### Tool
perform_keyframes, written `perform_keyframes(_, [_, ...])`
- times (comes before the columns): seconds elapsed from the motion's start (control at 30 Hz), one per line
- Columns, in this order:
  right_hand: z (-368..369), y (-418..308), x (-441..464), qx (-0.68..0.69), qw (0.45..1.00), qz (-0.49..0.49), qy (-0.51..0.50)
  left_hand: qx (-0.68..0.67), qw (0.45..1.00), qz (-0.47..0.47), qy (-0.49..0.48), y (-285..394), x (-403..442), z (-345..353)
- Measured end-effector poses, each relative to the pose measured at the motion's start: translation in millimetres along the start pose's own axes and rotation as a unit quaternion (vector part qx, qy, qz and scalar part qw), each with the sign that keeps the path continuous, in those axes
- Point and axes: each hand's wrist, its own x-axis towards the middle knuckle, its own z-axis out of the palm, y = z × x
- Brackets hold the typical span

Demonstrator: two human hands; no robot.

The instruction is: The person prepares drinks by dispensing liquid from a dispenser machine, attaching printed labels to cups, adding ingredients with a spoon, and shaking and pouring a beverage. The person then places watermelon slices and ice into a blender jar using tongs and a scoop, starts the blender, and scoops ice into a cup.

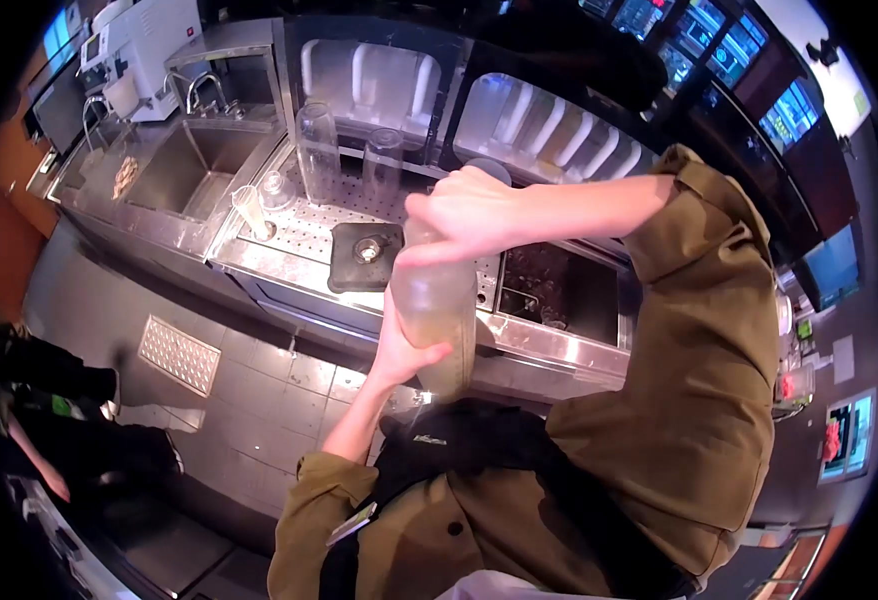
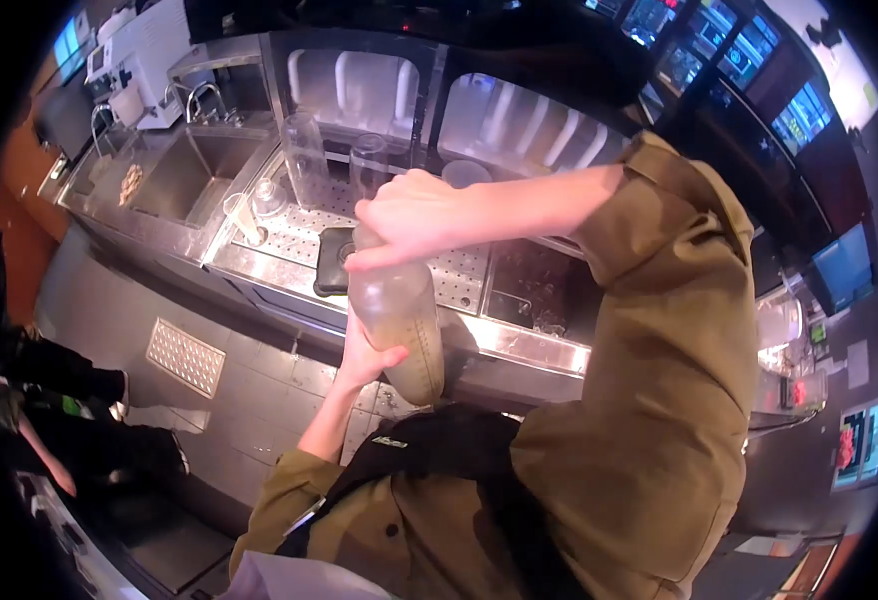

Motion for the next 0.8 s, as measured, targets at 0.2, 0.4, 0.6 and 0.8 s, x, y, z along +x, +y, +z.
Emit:
perform_keyframes(0.2, [15, 22, -23, 0.085, 0.973, -0.060, 0.208, -0.035, 0.993, -0.105, -0.035, 23, -14, -15])
perform_keyframes(0.4, [291, 52, -29, 0.119, 0.960, 0.199, 0.158, 0.062, 0.989, -0.136, -0.011, 9, -9, -37])
perform_keyframes(0.6, [204, 67, -41, 0.350, 0.851, 0.251, 0.301, 0.102, 0.985, -0.136, 0.005, 6, 49, -38])
perform_keyframes(0.8, [100, 115, -16, 0.572, 0.721, 0.057, 0.386, 0.120, 0.986, -0.085, -0.076, 8, 143, -14])
